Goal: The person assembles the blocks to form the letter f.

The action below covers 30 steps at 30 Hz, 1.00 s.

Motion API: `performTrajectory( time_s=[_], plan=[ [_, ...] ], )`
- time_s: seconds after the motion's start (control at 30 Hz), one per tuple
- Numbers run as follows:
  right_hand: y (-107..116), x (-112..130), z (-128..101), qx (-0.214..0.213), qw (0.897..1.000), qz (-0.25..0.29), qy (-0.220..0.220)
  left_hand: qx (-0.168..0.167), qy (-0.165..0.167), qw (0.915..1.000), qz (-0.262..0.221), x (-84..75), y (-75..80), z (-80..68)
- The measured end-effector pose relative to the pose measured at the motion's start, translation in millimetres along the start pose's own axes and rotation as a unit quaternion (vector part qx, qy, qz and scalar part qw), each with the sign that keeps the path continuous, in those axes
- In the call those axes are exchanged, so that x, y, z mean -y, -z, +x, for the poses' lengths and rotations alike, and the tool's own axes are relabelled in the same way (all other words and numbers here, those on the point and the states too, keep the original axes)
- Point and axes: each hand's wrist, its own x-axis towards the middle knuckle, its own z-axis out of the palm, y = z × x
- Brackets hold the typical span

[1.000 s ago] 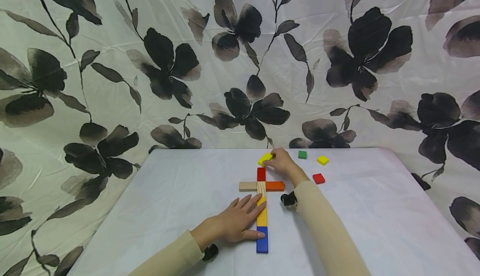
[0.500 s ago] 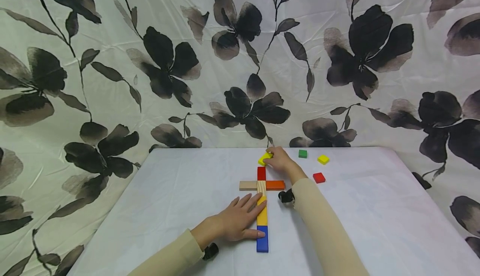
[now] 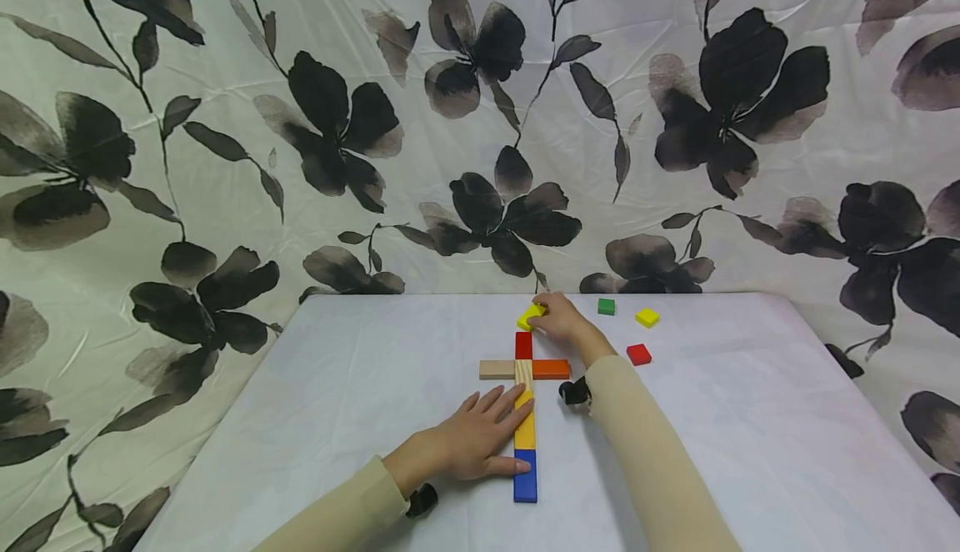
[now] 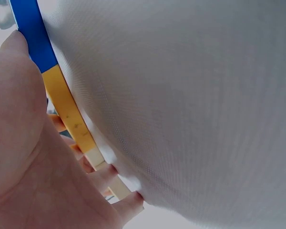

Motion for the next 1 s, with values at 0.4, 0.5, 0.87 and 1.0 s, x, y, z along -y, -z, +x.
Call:
performTrajectory(
  time_s=[0.4,0.5,0.87,1.0],
  plan=[
    [1.8,-0.6,-4.3,0.007,1.0,-0.011,0.009,-0.003,0.0,1.0,0.005,-2.3,2.5,-1.2],
    [1.9,0.8,-5.3,0.003,1.0,-0.007,0.001,-0.003,0.002,1.0,0.006,-2.3,2.8,-0.9],
    [0.6,0.2,-7.5,0.002,1.0,-0.006,0.001,0.001,0.004,1.0,-0.001,0.3,0.7,0.1],
    [0.4,1.1,-9.3,-0.001,1.0,-0.003,-0.002,-0.001,0.002,1.0,-0.003,0.2,0.3,-0.5]
  ],
)
